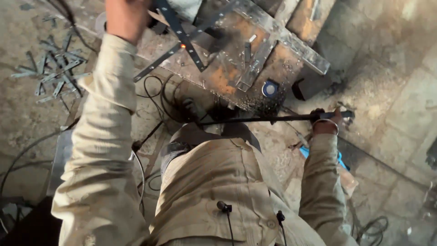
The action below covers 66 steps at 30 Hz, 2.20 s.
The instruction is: The recorder aligns metal bars on a workbench, checks angles with a square, and performs spot welding to create a cross-shaped structure.
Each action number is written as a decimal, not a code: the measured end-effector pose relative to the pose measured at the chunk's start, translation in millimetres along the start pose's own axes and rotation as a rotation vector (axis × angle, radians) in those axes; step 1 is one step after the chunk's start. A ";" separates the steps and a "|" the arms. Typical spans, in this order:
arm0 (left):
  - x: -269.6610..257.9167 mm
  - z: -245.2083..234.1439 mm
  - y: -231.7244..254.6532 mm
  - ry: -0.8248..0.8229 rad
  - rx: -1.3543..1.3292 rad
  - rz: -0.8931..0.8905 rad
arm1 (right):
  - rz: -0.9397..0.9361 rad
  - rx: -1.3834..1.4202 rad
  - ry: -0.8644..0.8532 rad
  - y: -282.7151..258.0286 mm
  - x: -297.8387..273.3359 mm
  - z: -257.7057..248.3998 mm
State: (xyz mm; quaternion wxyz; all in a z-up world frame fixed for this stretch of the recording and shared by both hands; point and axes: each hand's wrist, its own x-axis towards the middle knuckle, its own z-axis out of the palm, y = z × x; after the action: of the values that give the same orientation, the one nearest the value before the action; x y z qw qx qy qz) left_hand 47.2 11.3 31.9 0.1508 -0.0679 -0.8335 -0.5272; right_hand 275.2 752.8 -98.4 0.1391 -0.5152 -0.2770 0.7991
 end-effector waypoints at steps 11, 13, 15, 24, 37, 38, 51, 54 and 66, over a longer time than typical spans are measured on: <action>-115.6 37.0 241.7 0.084 0.406 -0.046 | 0.531 -0.282 -0.304 95.8 82.8 -1.8; -138.9 56.2 270.4 -0.039 0.424 -0.305 | 0.490 -0.426 -0.491 105.2 87.5 -5.7; -172.2 81.7 285.1 -0.020 0.437 -0.281 | 0.397 -0.528 -0.420 96.4 61.1 -6.8; -295.1 177.7 308.2 -0.066 0.644 -0.256 | -0.394 -0.956 -0.679 82.6 -22.0 23.3; -382.3 232.5 288.0 0.014 0.367 -0.640 | 0.473 -0.965 -0.877 140.6 -67.4 161.1; -392.1 237.3 278.9 0.019 0.360 -0.646 | 0.472 -0.976 -0.876 142.5 -65.4 161.8; -421.3 249.6 181.9 0.391 -0.762 -1.186 | 0.409 -0.998 -1.139 115.9 -91.0 142.2; -415.6 233.6 190.8 0.357 -0.500 -1.106 | 0.404 -0.963 -1.198 89.7 -126.7 137.2; -340.8 124.3 268.3 0.056 -0.007 -0.591 | 0.451 -1.393 -1.617 -27.0 -244.6 146.6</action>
State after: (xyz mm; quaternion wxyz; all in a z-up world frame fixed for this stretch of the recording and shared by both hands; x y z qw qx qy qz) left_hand 420.0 255.4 102.6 0.0132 0.1917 -0.8109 -0.5527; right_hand 246.7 606.6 146.3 -0.5561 0.1579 -0.5776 0.5764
